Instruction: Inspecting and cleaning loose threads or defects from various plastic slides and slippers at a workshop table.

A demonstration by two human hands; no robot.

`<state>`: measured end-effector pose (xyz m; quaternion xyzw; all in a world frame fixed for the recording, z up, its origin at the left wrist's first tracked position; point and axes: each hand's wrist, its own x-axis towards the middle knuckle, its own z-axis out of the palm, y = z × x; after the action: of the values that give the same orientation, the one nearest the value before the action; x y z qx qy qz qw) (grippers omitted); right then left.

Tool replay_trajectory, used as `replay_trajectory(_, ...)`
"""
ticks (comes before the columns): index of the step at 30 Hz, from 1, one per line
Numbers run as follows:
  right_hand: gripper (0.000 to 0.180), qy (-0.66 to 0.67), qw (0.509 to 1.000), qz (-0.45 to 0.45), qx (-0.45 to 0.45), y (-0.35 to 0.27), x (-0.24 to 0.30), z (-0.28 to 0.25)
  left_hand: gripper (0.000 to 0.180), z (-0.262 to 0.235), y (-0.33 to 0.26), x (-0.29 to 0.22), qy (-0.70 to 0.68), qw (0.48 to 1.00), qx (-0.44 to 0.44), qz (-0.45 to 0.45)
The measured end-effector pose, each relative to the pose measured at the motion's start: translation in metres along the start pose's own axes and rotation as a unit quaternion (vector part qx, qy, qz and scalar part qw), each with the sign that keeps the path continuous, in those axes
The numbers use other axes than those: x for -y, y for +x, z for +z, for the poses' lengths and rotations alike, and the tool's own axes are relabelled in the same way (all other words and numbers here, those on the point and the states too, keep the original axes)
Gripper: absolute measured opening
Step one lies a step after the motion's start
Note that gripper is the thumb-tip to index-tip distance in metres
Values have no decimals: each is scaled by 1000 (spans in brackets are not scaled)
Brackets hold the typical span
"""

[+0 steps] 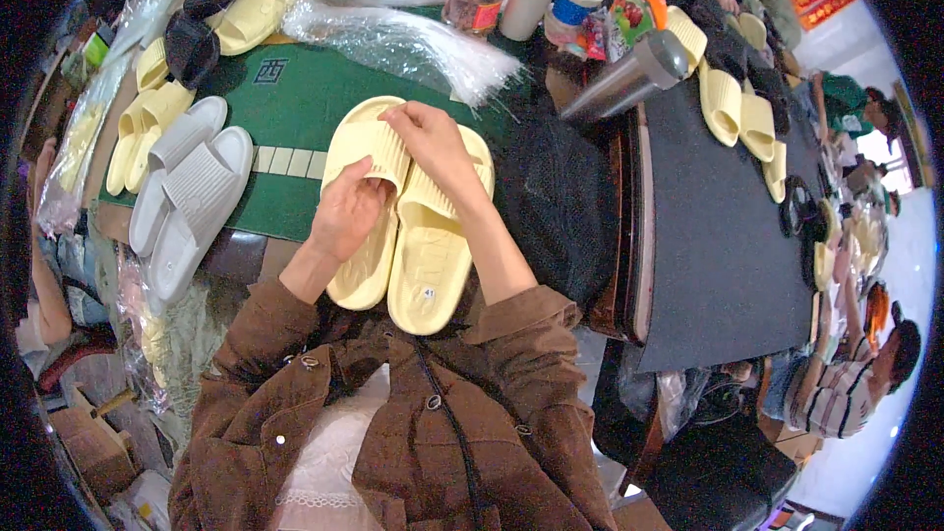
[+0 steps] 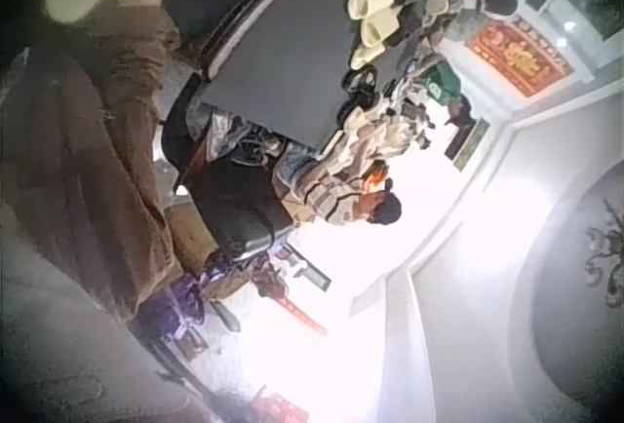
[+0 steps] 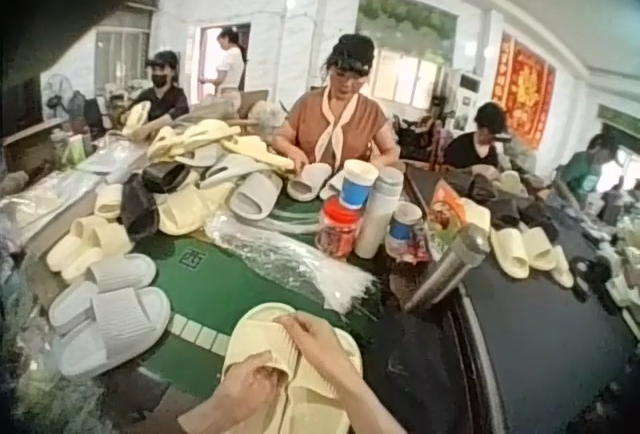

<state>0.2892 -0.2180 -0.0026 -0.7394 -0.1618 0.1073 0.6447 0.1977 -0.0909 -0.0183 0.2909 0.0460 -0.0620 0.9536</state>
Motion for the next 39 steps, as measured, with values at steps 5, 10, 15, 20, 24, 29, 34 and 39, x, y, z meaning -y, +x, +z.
replay_trajectory(5, 30, -40, 998, -33, -36, -2, -1, 2, 36, 2, -20, 3, -3, 998, 52, 33)
replay_trajectory(10, 34, -28, 999, -15, -37, -1, -1, -2, 31, 10, -45, -4, -11, 1000, -10, 24)
replay_trajectory(15, 37, -15, 999, 30, -2, -6, 9, -4, 19, 6, -54, -5, 49, 993, -110, -1)
replay_trajectory(20, 36, 4, 1000, -3, -21, -10, 12, 0, 8, 24, -39, 1, 49, 991, -126, 23)
replay_trajectory(24, 33, 13, 1000, -10, -11, -10, 10, 0, 5, 23, -24, 9, 71, 986, -141, 61)
replay_trajectory(29, 27, -19, 1000, -2, 1, -9, 7, -2, 6, 15, -18, 9, 135, 980, -141, 48)
replay_trajectory(34, 27, -15, 1000, 1, 2, -11, 11, -1, 8, 15, -20, 12, 97, 982, -145, 69)
replay_trajectory(39, 32, 15, 1000, -2, -11, -12, 11, 1, 17, 16, -34, 9, 83, 984, -134, 81)
